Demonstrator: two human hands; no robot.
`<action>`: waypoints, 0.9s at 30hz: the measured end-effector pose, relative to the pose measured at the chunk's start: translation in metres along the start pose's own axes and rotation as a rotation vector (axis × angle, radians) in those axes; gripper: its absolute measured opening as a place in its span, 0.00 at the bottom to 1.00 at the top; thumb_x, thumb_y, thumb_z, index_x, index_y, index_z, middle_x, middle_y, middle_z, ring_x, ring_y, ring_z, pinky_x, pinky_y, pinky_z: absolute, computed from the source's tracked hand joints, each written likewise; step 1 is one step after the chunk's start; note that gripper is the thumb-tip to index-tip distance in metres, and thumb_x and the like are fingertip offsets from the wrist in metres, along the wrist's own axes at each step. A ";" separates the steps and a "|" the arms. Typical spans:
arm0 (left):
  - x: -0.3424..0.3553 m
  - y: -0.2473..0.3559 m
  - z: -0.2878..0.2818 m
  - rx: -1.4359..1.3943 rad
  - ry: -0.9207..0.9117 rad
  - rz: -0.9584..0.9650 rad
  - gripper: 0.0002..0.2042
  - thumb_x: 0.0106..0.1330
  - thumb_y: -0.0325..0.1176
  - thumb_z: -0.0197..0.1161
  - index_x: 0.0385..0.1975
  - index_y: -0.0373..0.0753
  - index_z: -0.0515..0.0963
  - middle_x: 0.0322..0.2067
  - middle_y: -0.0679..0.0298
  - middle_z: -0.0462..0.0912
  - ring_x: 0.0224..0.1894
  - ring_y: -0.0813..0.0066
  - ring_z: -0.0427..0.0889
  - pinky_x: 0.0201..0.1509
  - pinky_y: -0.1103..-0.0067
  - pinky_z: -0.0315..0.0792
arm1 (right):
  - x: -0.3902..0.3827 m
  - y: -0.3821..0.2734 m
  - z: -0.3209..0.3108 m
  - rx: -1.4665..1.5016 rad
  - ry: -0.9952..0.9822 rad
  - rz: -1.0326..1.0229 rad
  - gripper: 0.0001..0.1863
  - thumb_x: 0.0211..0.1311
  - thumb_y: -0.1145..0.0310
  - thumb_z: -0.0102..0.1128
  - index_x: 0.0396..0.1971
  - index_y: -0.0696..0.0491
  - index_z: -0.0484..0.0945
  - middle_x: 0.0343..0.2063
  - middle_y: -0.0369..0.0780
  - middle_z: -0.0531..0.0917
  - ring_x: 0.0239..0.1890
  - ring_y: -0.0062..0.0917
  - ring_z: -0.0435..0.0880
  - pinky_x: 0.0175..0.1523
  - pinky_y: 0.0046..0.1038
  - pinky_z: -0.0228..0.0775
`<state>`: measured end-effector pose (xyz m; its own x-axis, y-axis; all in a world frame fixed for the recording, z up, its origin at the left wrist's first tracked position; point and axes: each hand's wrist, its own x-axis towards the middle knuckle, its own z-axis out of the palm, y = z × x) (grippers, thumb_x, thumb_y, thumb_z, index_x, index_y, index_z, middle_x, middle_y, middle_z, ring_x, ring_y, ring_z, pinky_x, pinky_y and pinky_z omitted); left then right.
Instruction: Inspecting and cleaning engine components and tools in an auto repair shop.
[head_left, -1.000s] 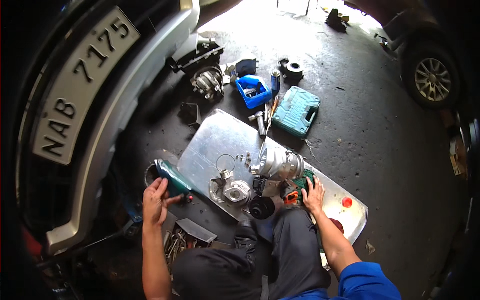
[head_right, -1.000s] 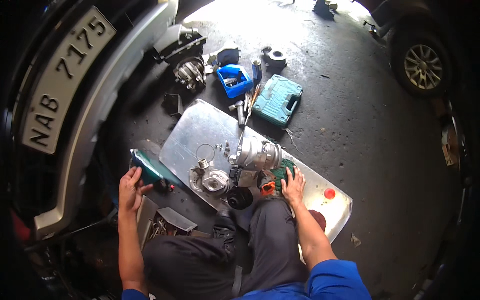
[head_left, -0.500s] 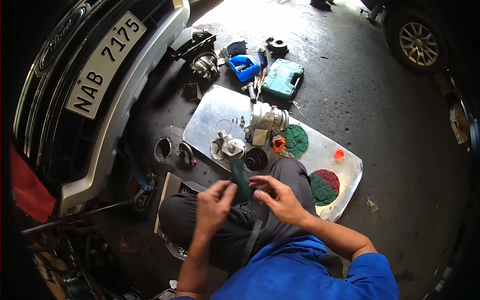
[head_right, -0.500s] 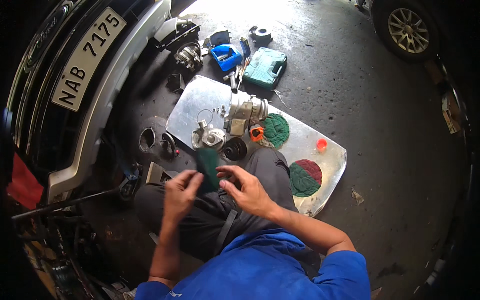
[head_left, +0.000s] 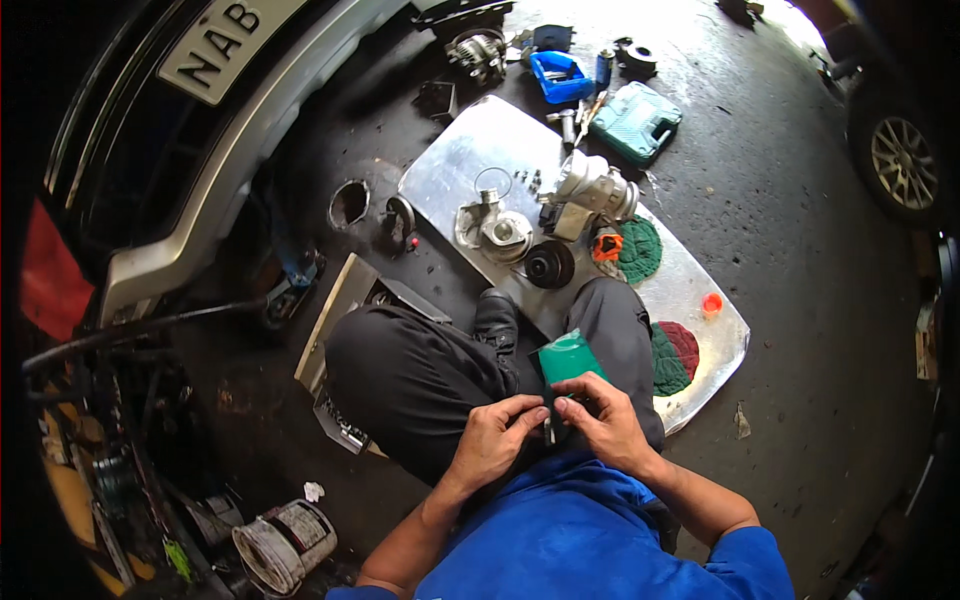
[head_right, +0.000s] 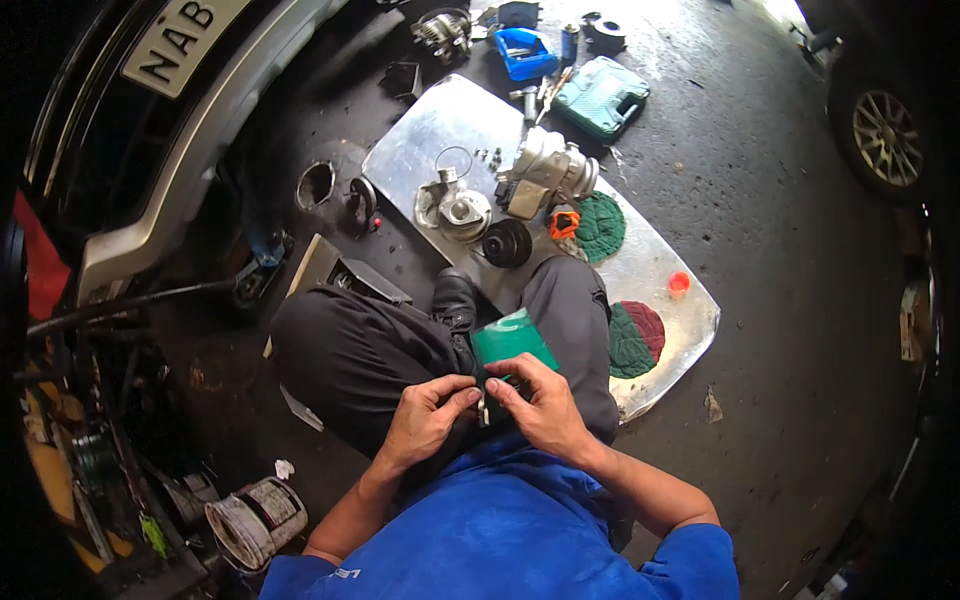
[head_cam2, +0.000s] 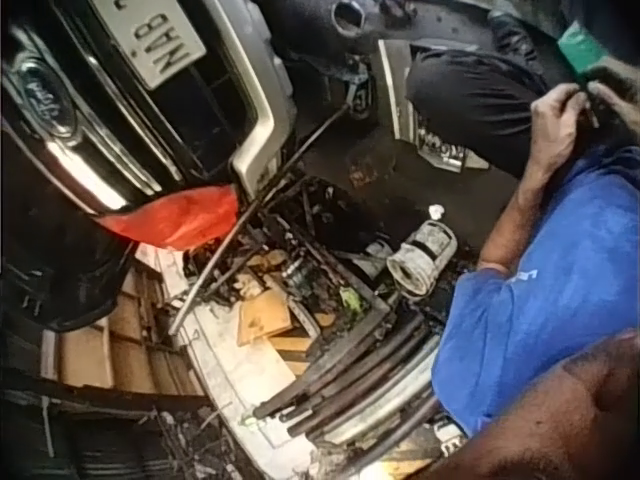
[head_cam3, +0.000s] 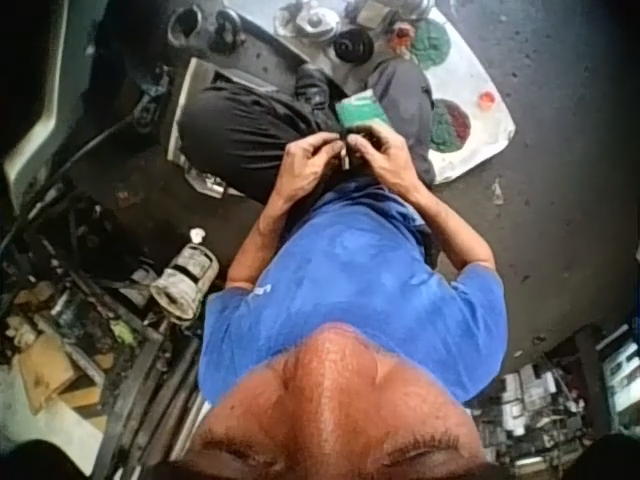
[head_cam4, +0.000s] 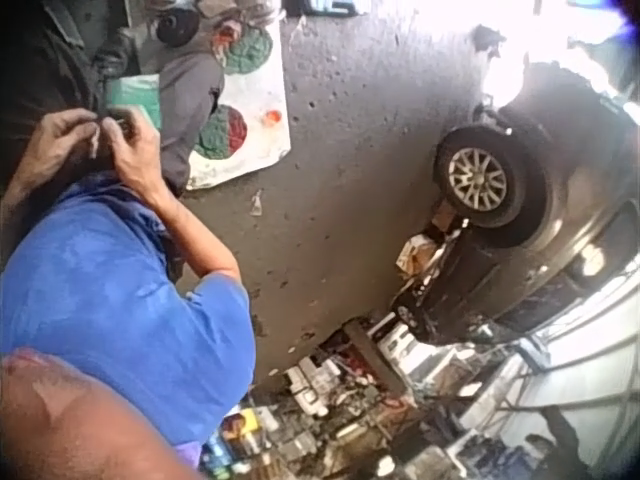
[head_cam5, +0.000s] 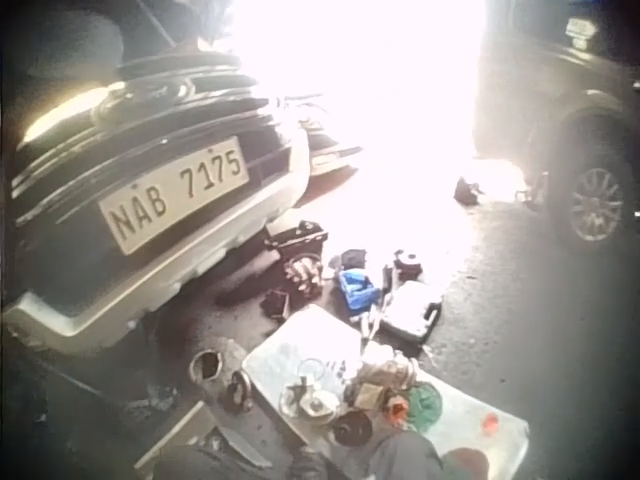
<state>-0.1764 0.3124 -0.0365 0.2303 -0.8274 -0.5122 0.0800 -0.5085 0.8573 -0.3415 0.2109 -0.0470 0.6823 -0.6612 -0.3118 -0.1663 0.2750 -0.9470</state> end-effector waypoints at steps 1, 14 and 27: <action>-0.002 0.008 0.000 -0.007 0.010 -0.004 0.10 0.68 0.30 0.63 0.43 0.31 0.81 0.33 0.65 0.85 0.35 0.83 0.81 0.39 0.84 0.76 | 0.001 -0.004 0.000 -0.019 -0.007 -0.009 0.12 0.66 0.70 0.60 0.44 0.60 0.79 0.35 0.37 0.78 0.33 0.17 0.78 0.38 0.20 0.70; -0.006 0.027 -0.005 0.063 0.089 0.066 0.10 0.68 0.33 0.62 0.37 0.31 0.82 0.29 0.62 0.86 0.32 0.82 0.82 0.39 0.82 0.76 | 0.005 -0.034 0.007 -0.157 -0.075 -0.066 0.10 0.64 0.75 0.58 0.43 0.63 0.80 0.32 0.42 0.80 0.36 0.23 0.79 0.43 0.23 0.70; 0.002 -0.001 -0.002 0.084 0.111 0.333 0.12 0.67 0.35 0.58 0.34 0.29 0.76 0.30 0.46 0.80 0.36 0.49 0.82 0.40 0.66 0.74 | 0.002 -0.028 0.010 -0.266 -0.115 -0.086 0.14 0.65 0.75 0.58 0.48 0.65 0.77 0.38 0.37 0.78 0.41 0.18 0.76 0.45 0.19 0.68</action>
<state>-0.1743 0.3115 -0.0382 0.3346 -0.9223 -0.1932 -0.0964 -0.2375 0.9666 -0.3287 0.2089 -0.0199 0.7755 -0.5868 -0.2329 -0.2743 0.0191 -0.9614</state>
